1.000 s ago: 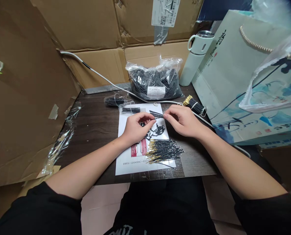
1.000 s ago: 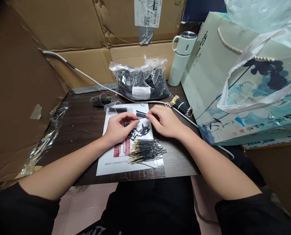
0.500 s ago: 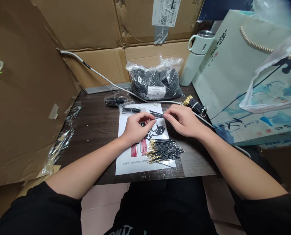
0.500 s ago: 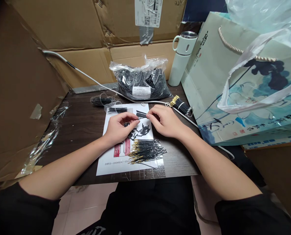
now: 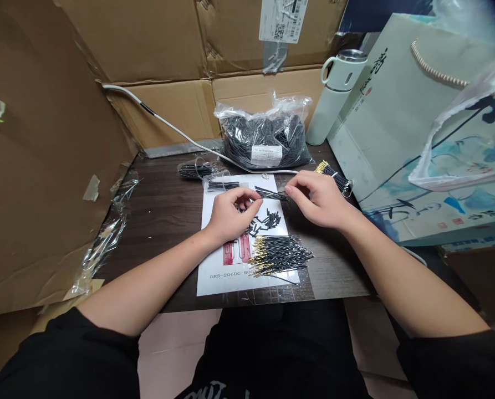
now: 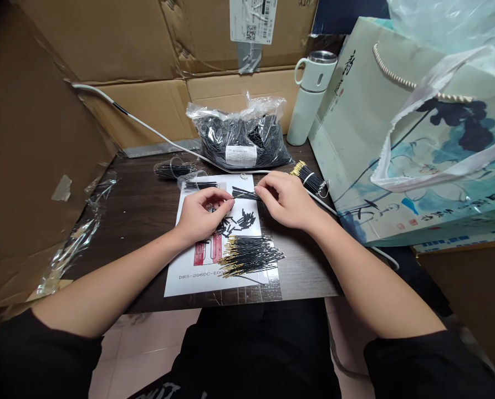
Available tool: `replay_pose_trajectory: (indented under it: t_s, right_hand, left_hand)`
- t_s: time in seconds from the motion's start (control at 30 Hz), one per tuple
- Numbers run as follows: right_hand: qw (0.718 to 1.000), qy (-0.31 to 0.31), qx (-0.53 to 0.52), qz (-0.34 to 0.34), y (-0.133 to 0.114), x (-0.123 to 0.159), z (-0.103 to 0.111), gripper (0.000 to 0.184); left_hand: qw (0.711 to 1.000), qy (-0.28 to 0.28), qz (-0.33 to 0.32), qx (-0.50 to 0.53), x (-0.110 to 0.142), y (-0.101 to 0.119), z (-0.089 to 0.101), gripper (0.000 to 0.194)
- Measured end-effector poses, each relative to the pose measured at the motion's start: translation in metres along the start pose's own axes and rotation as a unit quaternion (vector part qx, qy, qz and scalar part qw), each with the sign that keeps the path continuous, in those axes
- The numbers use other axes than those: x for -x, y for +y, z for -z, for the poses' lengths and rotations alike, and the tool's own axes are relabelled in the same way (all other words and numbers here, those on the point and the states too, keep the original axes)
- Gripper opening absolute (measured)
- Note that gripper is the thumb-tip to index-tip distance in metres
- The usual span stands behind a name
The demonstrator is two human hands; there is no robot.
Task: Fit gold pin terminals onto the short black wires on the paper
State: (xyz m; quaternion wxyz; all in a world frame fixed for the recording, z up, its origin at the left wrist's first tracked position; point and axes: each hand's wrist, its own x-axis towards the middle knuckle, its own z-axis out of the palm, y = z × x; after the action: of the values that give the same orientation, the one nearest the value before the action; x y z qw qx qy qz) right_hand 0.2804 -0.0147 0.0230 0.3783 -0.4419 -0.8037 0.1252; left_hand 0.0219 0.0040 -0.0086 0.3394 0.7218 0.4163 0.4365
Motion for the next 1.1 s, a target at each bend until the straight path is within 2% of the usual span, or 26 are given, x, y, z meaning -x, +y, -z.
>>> replay_pose_trajectory:
  t_s: [0.07,0.17,0.33,0.6,0.87,0.97,1.1]
  right_hand:
    - [1.000,0.021,0.004,-0.007,0.001,-0.001,0.003,0.025]
    - [0.999,0.034,0.003,-0.008,0.002,-0.002,0.003,0.025]
    - [1.000,0.010,-0.008,0.000,0.001,0.000,-0.005,0.021]
    - [1.000,-0.006,-0.013,0.012,0.004,0.002,-0.010,0.020]
    - [1.000,-0.005,-0.017,0.003,0.003,0.002,-0.009,0.022]
    - [1.000,0.006,-0.027,0.000,0.001,0.001,-0.007,0.022]
    - [0.999,0.026,-0.044,0.013,-0.004,0.000,-0.006,0.022]
  left_hand:
    - [0.997,-0.007,-0.048,-0.062,-0.001,0.000,0.003,0.004]
    - [0.984,-0.041,-0.119,-0.123,0.001,-0.002,0.006,0.009]
    - [0.975,-0.078,-0.121,-0.167,0.003,-0.005,0.007,0.017]
    - [0.964,-0.158,-0.166,-0.134,0.000,-0.003,0.011,0.015]
    - [0.967,-0.183,-0.124,-0.130,-0.001,-0.002,0.012,0.011]
    - [0.982,-0.145,-0.097,-0.075,-0.002,-0.003,0.010,0.009]
    - [0.996,-0.074,0.004,0.051,-0.003,-0.005,0.004,0.010]
